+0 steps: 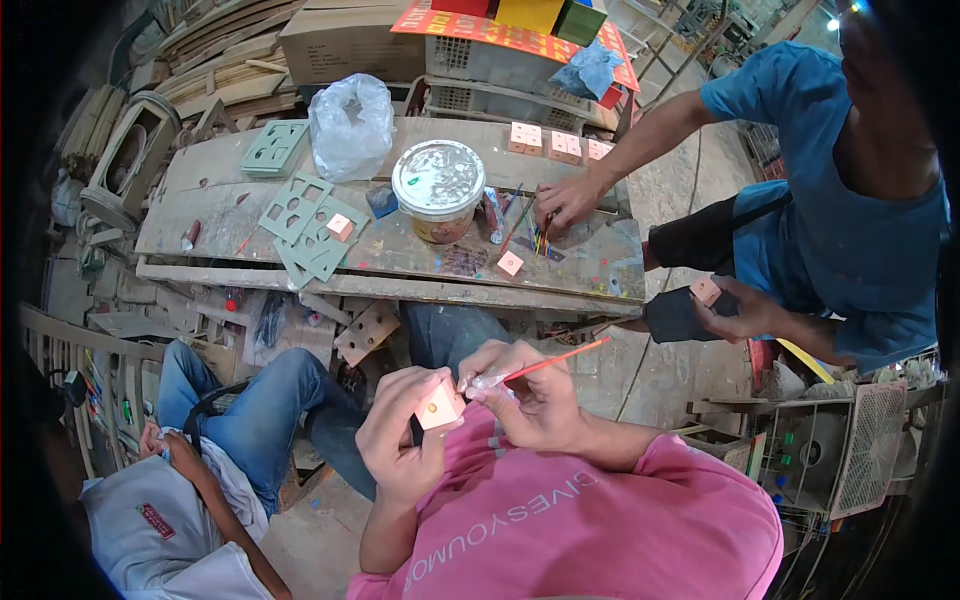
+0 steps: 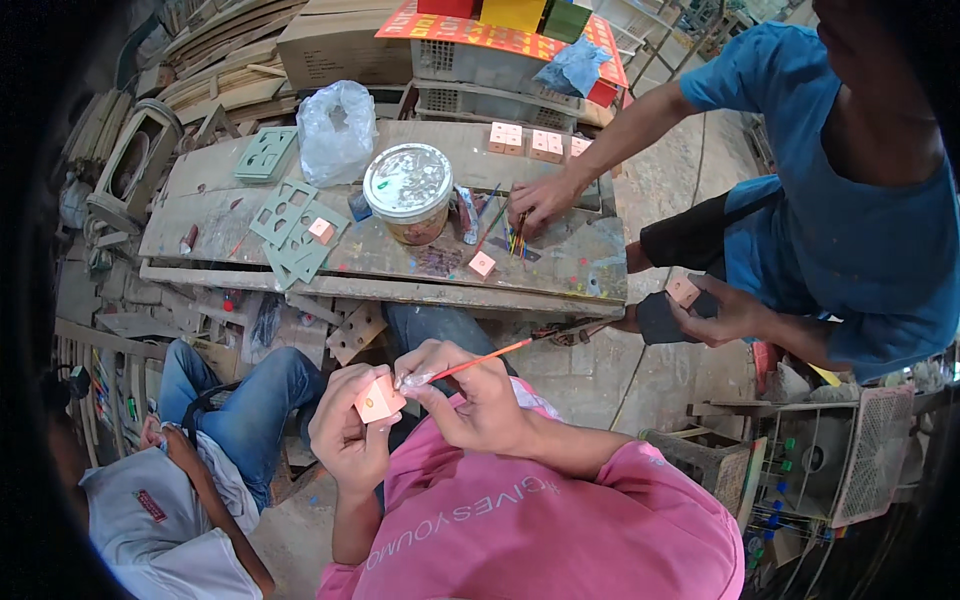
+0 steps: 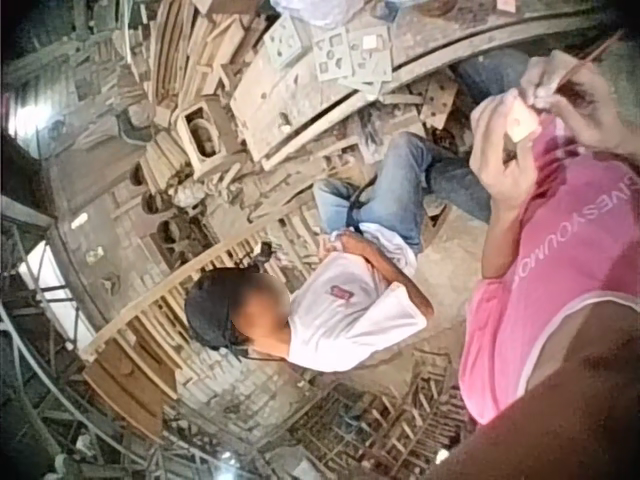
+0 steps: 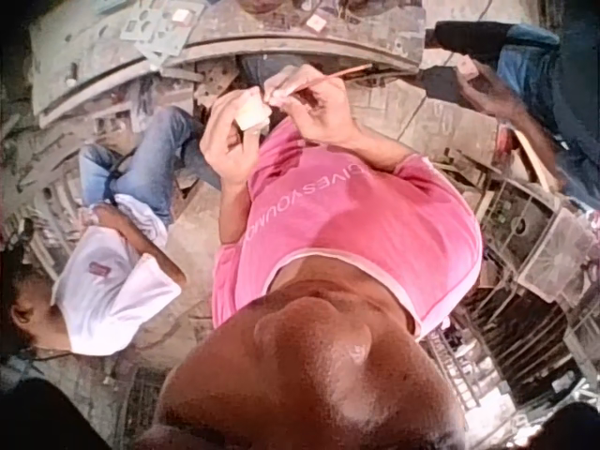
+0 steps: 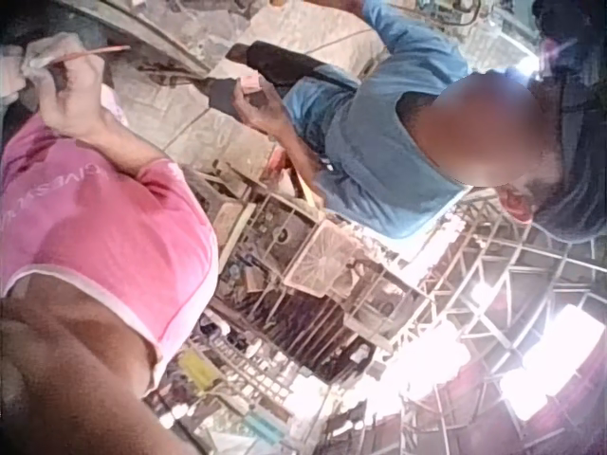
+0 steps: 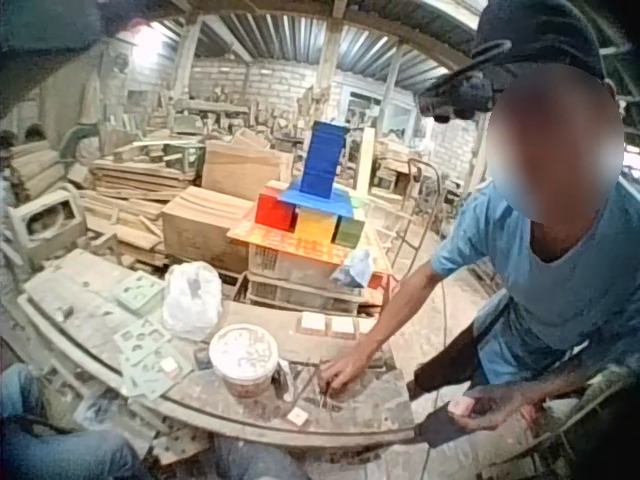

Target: The person paints a small wooden block with a red brush, focusing on a circular detail. They then use a sanding block to smooth the surface of the painted block. The person handles the block carefully, turning it to access different sides during the sanding process.

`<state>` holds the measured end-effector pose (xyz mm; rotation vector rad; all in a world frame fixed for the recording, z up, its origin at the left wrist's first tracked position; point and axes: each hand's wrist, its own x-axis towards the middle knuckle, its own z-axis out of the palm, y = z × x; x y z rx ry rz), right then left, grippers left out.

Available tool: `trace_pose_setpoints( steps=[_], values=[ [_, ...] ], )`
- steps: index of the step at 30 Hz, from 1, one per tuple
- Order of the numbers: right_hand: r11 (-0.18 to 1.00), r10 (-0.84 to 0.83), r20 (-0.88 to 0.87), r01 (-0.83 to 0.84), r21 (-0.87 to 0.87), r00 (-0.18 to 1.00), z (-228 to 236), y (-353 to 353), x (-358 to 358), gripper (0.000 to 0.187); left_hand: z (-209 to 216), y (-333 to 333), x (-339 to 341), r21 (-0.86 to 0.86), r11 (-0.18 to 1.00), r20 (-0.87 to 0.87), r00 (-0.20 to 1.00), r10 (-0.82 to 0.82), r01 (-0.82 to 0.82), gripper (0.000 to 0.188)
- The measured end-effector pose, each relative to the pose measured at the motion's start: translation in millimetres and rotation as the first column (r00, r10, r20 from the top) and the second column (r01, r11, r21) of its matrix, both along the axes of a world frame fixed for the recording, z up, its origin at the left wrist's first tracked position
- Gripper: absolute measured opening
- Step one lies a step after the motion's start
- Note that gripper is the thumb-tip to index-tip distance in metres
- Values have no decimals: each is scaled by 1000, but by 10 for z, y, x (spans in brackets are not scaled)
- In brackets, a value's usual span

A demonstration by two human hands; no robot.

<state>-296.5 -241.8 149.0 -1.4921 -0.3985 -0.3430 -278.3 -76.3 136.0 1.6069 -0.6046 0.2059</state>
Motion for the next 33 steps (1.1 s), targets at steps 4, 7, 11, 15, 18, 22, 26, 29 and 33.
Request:
trace_pose_setpoints(
  steps=[4,7,11,15,18,22,26,29,33],
  values=[
    [998,38,-25,-37,45,999,-21,-14,12,13,-53,-64,-4,-80,997,-70,998,10,-16,35],
    [998,44,31,-45,46,999,-41,-11,54,12,-7,-75,-59,-185,983,-231,972,-45,1,34],
    [995,-55,78,61,-79,995,7,21,112,15,11,-38,33,-265,961,-234,962,-137,73,34],
    [997,-76,-9,76,22,997,53,129,20,17,-69,-10,51,-410,902,-257,932,-257,136,38],
    [1000,5,45,-5,2,999,48,134,44,17,-77,27,-5,-434,895,-298,921,-250,103,38],
    [998,24,99,-18,-67,995,76,132,162,16,-55,64,-34,-459,884,-345,899,-271,90,39],
    [993,-63,92,72,-94,994,61,174,74,18,-77,60,-39,-506,858,-343,893,-291,86,41],
    [997,7,-54,-3,82,999,92,202,15,18,-100,31,-65,-525,849,-354,893,-278,57,42],
    [975,6,-142,26,222,990,173,132,18,15,-77,4,-47,-606,795,-389,867,-312,14,44]
  ],
)
